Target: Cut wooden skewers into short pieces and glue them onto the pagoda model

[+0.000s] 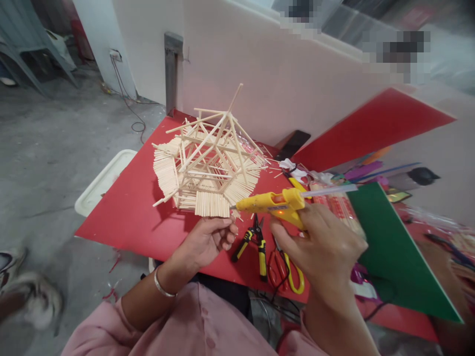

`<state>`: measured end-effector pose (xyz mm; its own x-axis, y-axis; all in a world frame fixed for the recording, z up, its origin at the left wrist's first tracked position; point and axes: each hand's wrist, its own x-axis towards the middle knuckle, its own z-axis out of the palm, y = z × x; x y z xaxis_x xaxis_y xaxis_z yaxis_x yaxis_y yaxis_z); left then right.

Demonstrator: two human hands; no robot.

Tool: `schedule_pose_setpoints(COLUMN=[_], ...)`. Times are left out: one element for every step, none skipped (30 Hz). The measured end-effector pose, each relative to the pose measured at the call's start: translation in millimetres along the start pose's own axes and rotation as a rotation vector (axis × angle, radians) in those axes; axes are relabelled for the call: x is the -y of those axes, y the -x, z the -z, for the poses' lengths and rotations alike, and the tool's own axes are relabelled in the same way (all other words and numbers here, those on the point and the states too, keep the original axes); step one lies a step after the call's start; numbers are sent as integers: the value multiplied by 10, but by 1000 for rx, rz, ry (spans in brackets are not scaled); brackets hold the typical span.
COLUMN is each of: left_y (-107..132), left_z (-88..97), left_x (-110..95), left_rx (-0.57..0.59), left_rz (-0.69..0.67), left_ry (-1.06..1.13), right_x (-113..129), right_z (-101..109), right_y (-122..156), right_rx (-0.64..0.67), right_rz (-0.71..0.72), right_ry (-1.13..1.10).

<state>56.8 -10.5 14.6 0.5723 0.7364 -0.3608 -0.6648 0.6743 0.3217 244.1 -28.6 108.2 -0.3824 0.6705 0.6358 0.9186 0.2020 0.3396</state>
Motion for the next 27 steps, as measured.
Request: schedule_pose_setpoints(left_y=[1, 3, 5, 8, 11, 13, 14, 15, 15, 16, 18, 22, 29, 39, 51, 66, 82, 98, 113, 126, 135, 141, 142, 139, 132, 121, 108], left_z=[2, 3, 2, -1, -4, -7, -7, -5, 1, 11, 23, 38, 53, 68, 81, 95, 108, 123, 142, 166, 196, 233, 276, 323, 371, 419, 462], left_x=[2, 4, 4, 3, 3, 2, 3, 6, 11, 17, 26, 34, 44, 53, 63, 73, 83, 95, 108, 122, 136, 150, 163, 175, 185, 195, 205], left_rx=[6, 9, 12, 12, 10, 9, 10, 12, 16, 22, 26, 27, 24, 19, 12, 2, -10, -23, -39, -56, -78, -102, -135, -174, -216, -260, -293], left_rz=[-1, -2, -4, -6, -7, -8, -7, -8, -9, -10, -11, -13, -14, -17, -18, -18, -19, -21, -26, -35, -50, -71, -97, -126, -158, -192, -220], left_ry=[0, 0, 1, 1, 0, -3, -7, -12, -17, -23, -30, -39, -48, -59, -72, -87, -105, -128, -158, -198, -245, -302, -368, -441, -519, -599, -677], right_x=[0, -2, -5, -9, -12, -16, -17, -16, -12, -6, 4, 15, 28, 39, 49, 53, 50, 37, 13, -24, -74, -137, -211, -293, -382, -472, -562], right_z=[1, 2, 2, 2, 2, 2, 3, 6, 9, 13, 16, 20, 22, 21, 18, 12, 1, -14, -31, -48, -60, -62, -49, -16, 38, 113, 203], right_y=[-1, -1, 1, 5, 9, 13, 17, 19, 20, 18, 14, 10, 6, 4, 8, 20, 42, 77, 127, 192, 274, 370, 478, 595, 716, 838, 956], right_rx=[0, 0, -2, -5, -8, -8, -2, 7, 19, 28, 35, 41, 47, 56, 70, 86, 107, 131, 157, 184, 215, 245, 272, 297, 318, 338, 355], right_rz=[-2, -4, -6, -8, -10, -14, -19, -25, -32, -37, -42, -50, -62, -80, -104, -137, -181, -240, -317, -411, -515, -619, -713, -791, -849, -888, -920], right_ry=[1, 2, 1, 2, 2, 1, -4, -11, -23, -39, -58, -79, -99, -117, -135, -156, -184, -222, -271, -328, -389, -445, -492, -521, -532, -525, -500])
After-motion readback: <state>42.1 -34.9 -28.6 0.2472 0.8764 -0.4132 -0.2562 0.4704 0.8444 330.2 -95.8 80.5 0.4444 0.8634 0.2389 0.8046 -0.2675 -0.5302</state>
